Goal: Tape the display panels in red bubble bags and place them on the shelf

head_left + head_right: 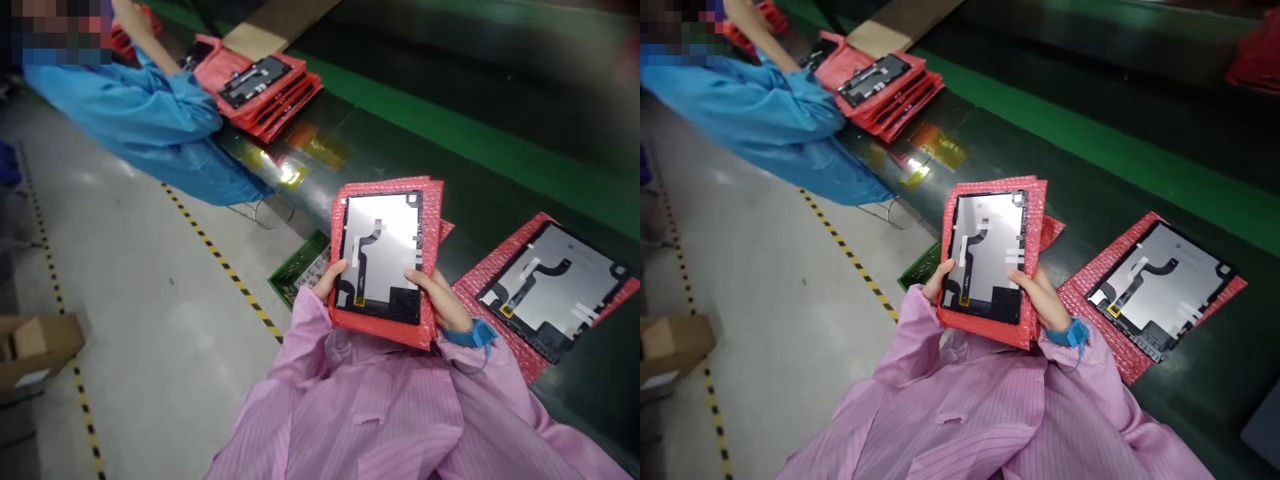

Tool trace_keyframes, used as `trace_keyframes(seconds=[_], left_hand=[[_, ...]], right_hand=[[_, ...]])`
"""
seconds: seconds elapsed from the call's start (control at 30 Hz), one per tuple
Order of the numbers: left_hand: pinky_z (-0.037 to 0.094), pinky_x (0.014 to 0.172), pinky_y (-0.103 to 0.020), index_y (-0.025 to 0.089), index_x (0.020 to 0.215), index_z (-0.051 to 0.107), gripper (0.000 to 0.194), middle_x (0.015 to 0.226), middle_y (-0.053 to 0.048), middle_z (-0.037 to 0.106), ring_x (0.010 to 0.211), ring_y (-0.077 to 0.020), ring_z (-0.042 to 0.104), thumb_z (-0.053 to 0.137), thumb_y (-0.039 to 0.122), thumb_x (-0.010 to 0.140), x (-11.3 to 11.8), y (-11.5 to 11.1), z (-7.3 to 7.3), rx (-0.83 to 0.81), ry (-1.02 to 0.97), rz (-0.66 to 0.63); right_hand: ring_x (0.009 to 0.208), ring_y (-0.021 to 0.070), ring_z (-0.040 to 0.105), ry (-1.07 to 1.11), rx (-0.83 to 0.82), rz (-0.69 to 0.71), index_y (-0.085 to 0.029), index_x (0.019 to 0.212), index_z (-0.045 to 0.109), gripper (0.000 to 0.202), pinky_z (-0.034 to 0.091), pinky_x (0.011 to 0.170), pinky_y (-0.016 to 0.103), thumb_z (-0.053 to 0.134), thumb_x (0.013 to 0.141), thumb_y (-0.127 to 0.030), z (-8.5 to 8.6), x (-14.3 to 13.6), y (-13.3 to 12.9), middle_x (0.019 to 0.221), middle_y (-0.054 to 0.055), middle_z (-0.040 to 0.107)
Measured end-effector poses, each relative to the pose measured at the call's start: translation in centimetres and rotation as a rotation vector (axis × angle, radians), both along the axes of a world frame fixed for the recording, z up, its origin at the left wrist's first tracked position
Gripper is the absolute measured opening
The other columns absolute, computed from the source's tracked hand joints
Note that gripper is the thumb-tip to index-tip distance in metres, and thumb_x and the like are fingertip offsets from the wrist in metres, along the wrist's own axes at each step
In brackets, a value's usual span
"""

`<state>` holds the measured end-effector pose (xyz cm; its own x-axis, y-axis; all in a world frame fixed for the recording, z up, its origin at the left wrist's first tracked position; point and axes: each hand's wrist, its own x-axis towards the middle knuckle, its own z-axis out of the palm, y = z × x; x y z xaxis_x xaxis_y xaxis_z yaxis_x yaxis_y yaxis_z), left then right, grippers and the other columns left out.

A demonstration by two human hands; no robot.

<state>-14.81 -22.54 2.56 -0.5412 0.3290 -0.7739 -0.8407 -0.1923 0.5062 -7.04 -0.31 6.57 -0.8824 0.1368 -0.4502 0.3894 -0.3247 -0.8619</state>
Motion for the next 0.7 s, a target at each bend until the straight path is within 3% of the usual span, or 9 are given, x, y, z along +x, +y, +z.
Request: trace_keyframes(seconds=[0.13,0.23,0.33,0.43,0.5,0.57,0.7], left_hand=[[0.059,0.059,-0.033,0.017,0.1,0.073,0.052,0.08,-0.008,0.075,0.07,-0.0262,0.073,0.086,0.05,0.062,1.7,0.5,-0.4,0.078,0.106,0.107],[0.053,0.048,-0.028,0.014,0.093,0.072,0.052,0.071,-0.006,0.072,0.058,-0.0212,0.068,0.088,0.049,0.058,4.7,-0.1,-1.5,0.144,0.199,0.275],[0.055,0.052,-0.03,0.014,0.087,0.07,0.051,0.069,-0.006,0.07,0.063,-0.0234,0.069,0.085,0.053,0.057,8.7,-2.7,-3.0,0.149,0.252,0.455],[0.061,0.071,-0.036,0.017,0.092,0.067,0.055,0.08,-0.008,0.073,0.088,-0.031,0.073,0.08,0.057,0.058,12.4,-7.6,-4.2,0.107,0.301,0.644],[0.06,0.085,-0.039,0.02,0.1,0.065,0.061,0.094,-0.007,0.074,0.108,-0.0331,0.068,0.077,0.061,0.057,14.3,-11.4,-5.2,0.064,0.344,0.785],[0.058,0.093,-0.04,0.022,0.102,0.065,0.062,0.101,-0.005,0.074,0.117,-0.0336,0.064,0.075,0.064,0.057,15.7,-14.8,-6.6,-0.01,0.362,0.939],[0.055,0.097,-0.044,0.018,0.093,0.066,0.057,0.088,-0.006,0.074,0.113,-0.0355,0.065,0.08,0.06,0.057,16.8,-19.0,-11.4,-0.153,0.309,1.123]], right_hand=[[0.124,0.028,0.061,-0.102,0.01,0.009,-0.028,0.131,0.057,0.056,0.051,0.105,0.043,0.069,0.079,-0.044,0.7,0.5,0.1,0.128,0.001,0.068],[0.123,0.0306,0.061,-0.082,0.192,0.129,-0.026,0.132,0.056,0.056,0.047,0.108,0.046,0.067,0.081,-0.048,1.5,1.1,-0.4,0.127,0.004,0.067],[0.126,0.0336,0.056,0.084,0.423,0.312,-0.025,0.134,0.055,0.065,0.038,0.114,0.051,0.071,0.077,-0.051,2.3,1.1,-2.5,0.128,0.008,0.064],[0.133,0.0342,0.049,0.289,0.423,0.509,-0.022,0.143,0.046,0.082,0.032,0.118,0.053,0.076,0.072,-0.049,2.2,0.0,-7.1,0.139,0.012,0.054],[0.139,0.0322,0.041,0.386,0.345,0.646,-0.019,0.147,0.039,0.092,0.027,0.121,0.05,0.079,0.069,-0.046,1.0,-1.5,-11.5,0.148,0.014,0.044],[0.141,0.0296,0.039,0.393,0.246,0.791,-0.016,0.149,0.034,0.096,0.026,0.122,0.046,0.08,0.068,-0.043,-1.3,-3.6,-16.4,0.152,0.015,0.039],[0.126,0.023,0.052,0.255,0.044,1.098,-0.018,0.145,0.042,0.086,0.04,0.112,0.038,0.079,0.069,-0.036,-7.9,-9.5,-25.1,0.143,0.01,0.052]])
